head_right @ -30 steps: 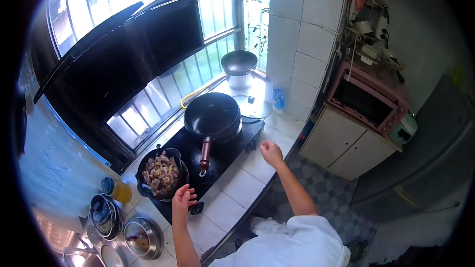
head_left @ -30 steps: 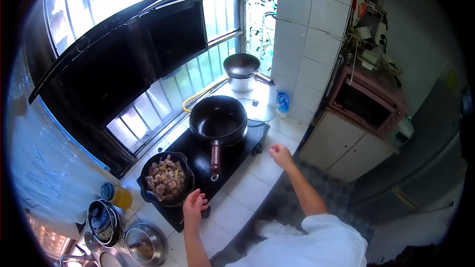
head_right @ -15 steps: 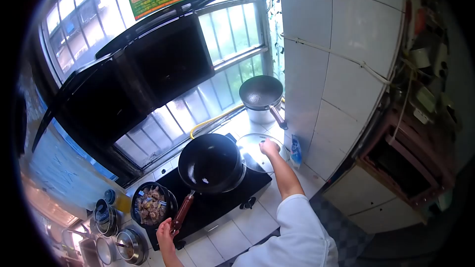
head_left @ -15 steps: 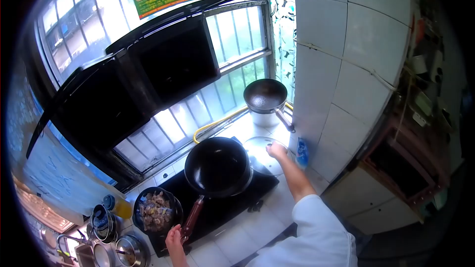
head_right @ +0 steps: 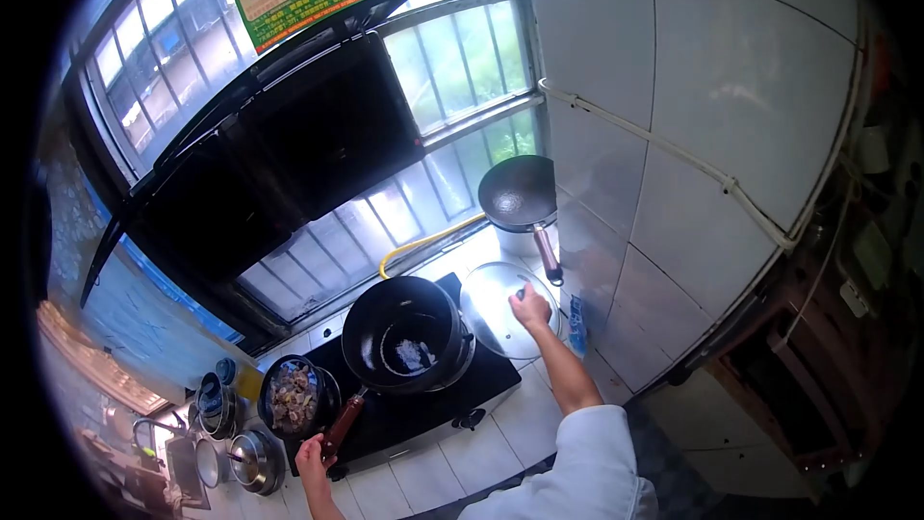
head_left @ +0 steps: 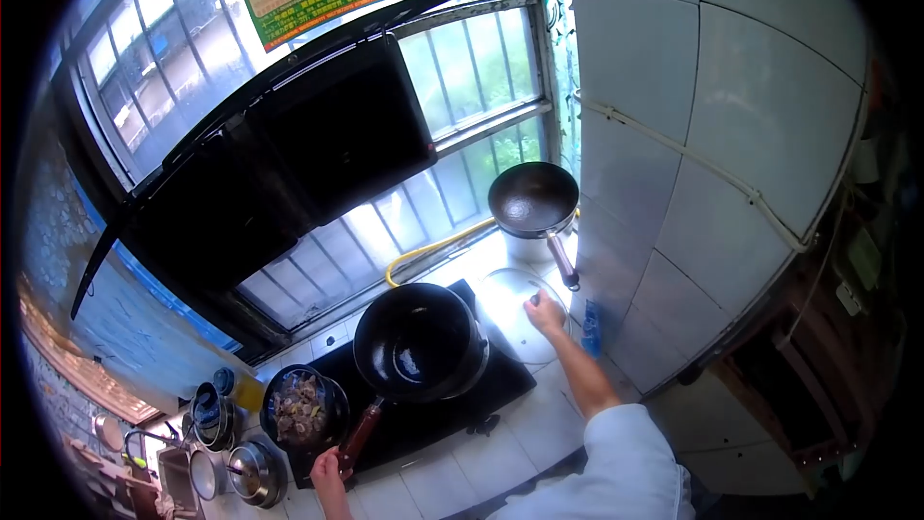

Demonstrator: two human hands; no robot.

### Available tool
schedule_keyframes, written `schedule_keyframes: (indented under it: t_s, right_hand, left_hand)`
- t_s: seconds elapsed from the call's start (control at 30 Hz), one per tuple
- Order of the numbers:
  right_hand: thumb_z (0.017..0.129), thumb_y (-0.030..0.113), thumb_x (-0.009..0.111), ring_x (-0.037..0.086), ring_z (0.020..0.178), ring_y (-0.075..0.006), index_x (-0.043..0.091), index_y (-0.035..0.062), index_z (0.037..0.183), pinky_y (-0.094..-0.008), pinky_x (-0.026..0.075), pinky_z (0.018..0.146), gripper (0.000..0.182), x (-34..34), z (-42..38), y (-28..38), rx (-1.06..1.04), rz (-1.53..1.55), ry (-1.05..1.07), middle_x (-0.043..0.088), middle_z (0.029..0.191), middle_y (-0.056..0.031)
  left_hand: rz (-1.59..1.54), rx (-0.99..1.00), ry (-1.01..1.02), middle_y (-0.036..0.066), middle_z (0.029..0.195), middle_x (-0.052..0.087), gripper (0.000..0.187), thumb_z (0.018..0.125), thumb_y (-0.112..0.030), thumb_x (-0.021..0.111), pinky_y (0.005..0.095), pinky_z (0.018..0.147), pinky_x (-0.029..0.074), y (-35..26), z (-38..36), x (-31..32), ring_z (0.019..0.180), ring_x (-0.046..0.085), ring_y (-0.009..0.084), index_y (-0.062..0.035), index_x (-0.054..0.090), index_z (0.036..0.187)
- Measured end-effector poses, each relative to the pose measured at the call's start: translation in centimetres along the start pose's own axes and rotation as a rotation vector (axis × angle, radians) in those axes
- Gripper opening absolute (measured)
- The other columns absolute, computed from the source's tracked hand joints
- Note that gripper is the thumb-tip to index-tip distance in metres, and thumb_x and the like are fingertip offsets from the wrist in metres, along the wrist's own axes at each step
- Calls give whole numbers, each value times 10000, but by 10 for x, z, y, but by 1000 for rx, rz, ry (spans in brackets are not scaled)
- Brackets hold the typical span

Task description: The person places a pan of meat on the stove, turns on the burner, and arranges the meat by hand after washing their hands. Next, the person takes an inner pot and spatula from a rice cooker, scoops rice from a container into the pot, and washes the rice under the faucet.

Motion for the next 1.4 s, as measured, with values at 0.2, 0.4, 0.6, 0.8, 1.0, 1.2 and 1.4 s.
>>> schedule_keyframes:
  t_s: [0.2,0.4,0.6,0.8,1.0,1.2,1.4]
  right_hand:
    - [715,365,554,604,777,-321,577,37,901,-398,456,704,378,-27,22,33,-68,453,-104,627,798,-158]
    - [732,376,575,593,744,-327,558,31,880,-395,438,666,375,-55,32,146,-398,507,-88,613,763,-160]
    - [766,315,575,609,806,-321,520,44,995,-417,476,711,359,-91,89,215,-489,-73,-158,619,857,-185]
    - [757,305,627,606,873,-311,512,74,984,-391,484,737,343,-92,185,170,-364,-267,-291,621,913,-170]
    - [751,323,640,615,853,-278,487,94,995,-360,493,712,368,-76,248,128,-156,-371,-384,608,915,-135]
    - [756,311,646,608,863,-298,486,81,1009,-377,489,719,378,-77,245,128,-176,-293,-357,594,934,-157]
    - [784,263,610,618,827,-298,485,66,1070,-354,512,679,369,-76,247,129,-186,-321,-348,573,941,-170]
  left_hand:
    - [40,4,-30,63,869,582,273,914,-238,425,238,525,497,3,-5,3,710,572,133,-25,572,999]
    - [-45,-46,-65,69,839,584,279,922,-245,401,236,519,489,2,-8,11,648,588,148,-29,551,1014]
    - [-65,-52,-117,69,832,584,294,924,-259,397,243,524,488,4,-13,11,638,591,146,-19,536,1022]
    - [-129,-187,-106,68,891,594,271,899,-213,481,266,619,491,24,-11,4,731,601,156,-8,547,1062]
    - [-88,-128,-72,67,908,590,345,896,-305,469,262,568,497,20,-15,7,713,615,172,-26,547,1082]
    - [-98,-168,-112,68,908,591,347,875,-321,482,242,546,490,29,-8,3,706,622,175,-41,567,1060]
    - [-127,-205,-142,77,896,587,341,869,-307,481,242,542,490,26,-9,8,701,622,175,-36,568,1056]
Point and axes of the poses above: each hand's wrist, its own z-axis towards the middle knuckle, its own x-axis out of the palm, y = z × x, the point moved 3 cm from there along z, towards the middle knuckle
